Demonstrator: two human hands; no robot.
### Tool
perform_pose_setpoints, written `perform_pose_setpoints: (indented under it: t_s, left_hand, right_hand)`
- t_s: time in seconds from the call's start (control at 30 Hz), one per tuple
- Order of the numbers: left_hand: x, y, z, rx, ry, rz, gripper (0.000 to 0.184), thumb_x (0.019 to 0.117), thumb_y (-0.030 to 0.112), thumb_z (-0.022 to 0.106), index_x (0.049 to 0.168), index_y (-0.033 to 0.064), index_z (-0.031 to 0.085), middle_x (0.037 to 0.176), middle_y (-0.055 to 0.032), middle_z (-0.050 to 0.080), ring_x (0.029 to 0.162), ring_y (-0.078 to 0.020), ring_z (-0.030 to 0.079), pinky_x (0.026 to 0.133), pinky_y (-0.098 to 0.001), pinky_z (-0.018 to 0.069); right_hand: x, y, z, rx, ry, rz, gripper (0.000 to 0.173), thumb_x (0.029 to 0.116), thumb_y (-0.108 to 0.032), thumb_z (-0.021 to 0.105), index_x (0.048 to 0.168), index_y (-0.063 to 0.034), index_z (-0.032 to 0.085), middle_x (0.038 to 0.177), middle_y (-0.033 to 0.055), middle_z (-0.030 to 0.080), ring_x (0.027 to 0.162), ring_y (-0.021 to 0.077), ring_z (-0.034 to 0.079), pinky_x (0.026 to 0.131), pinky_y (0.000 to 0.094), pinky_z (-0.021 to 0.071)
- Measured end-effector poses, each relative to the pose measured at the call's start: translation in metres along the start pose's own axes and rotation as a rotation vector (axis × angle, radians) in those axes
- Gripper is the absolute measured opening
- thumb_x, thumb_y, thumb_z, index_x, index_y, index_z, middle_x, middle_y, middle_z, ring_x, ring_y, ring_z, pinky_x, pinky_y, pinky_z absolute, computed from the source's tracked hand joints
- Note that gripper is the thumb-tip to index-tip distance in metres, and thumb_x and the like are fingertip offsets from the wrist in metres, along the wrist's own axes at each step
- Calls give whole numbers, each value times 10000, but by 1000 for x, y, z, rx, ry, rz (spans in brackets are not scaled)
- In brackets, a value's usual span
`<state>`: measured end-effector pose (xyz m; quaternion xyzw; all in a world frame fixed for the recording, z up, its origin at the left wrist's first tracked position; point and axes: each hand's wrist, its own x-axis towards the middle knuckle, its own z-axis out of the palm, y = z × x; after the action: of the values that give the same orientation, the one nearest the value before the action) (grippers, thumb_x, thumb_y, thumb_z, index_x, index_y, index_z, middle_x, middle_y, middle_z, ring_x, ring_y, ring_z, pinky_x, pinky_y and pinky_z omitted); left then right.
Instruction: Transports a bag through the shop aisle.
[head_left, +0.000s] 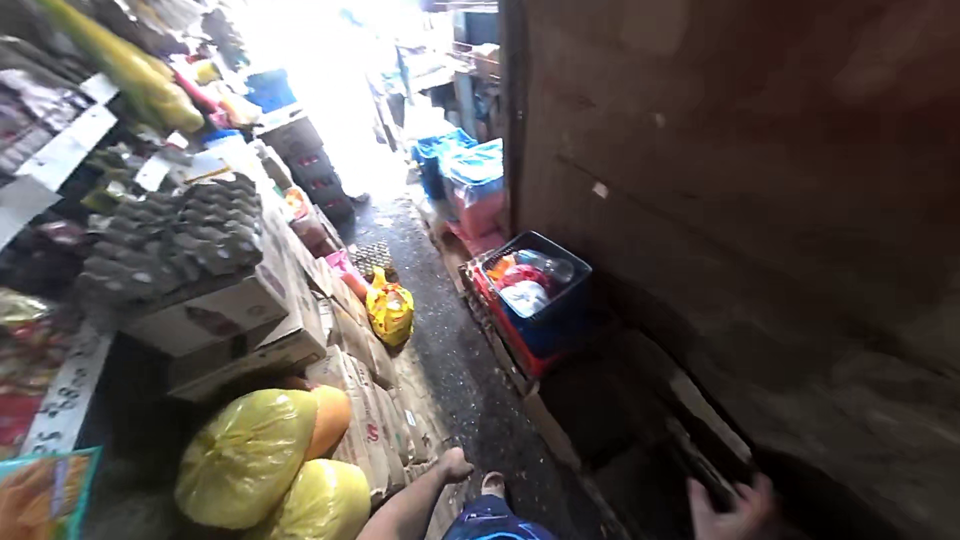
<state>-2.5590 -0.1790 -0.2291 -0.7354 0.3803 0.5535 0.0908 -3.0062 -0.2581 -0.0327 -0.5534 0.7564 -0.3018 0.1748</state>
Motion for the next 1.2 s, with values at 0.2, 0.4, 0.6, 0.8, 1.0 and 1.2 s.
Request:
perform_pose_setpoints:
  t_s: [0.2, 0.4, 0.6, 0.8, 1.0, 1.2]
  left_hand:
    - [9, -29, -63, -8, -8, 116, 446, 998, 410, 592, 1152, 6, 702, 1115, -200, 722, 1039, -345, 701, 960, -579, 527]
    - [32, -56, -143, -381, 174, 107, 393, 1027, 366, 560, 1157, 27, 712, 1091, -182, 718, 1006, -299, 695, 939, -524, 536]
    - [68, -80, -247, -827, 366, 0, 361, 1051, 295, 565, 1207, -7, 684, 1093, -186, 719, 962, -274, 712, 926, -467, 568]
    - [114, -114, -362, -999, 428, -166, 347, 1044, 270, 594, 1228, -16, 660, 1001, -170, 710, 845, -242, 688, 828, -428, 572]
    - [120, -159, -435, -1080, 597, -320, 332, 1045, 257, 589, 1241, 5, 676, 1047, -187, 728, 923, -290, 713, 885, -477, 572]
    - [154, -162, -423, -1052, 582, -472, 372, 1007, 290, 643, 1216, -13, 696, 1202, -244, 695, 1145, -381, 660, 1019, -571, 501]
  right_hand:
    - [-1, -172, 149, -77, -647, -260, 233, 944, -277, 698, 1118, -132, 752, 1062, 91, 761, 1031, 295, 719, 923, 605, 549]
    - [10, -281, 259, -335, -988, -480, 216, 912, -461, 695, 1039, -314, 790, 1064, -45, 768, 1080, 189, 696, 966, 539, 534]
    - [66, -374, 362, -165, -1079, -509, 324, 979, -522, 586, 1097, -299, 790, 1072, -37, 773, 1062, 171, 709, 961, 535, 545]
    - [168, -488, 491, -54, -1124, -586, 349, 1000, -453, 598, 1246, -246, 734, 1188, 3, 751, 1136, 186, 695, 1021, 527, 526]
    - [243, -631, 572, -97, -1172, -716, 392, 1001, -494, 568, 1272, -252, 715, 1188, 3, 746, 1126, 189, 695, 1011, 528, 534]
    - [245, -750, 624, -58, -1408, -904, 418, 998, -487, 583, 1306, -224, 687, 1141, -20, 753, 1045, 128, 713, 976, 460, 571]
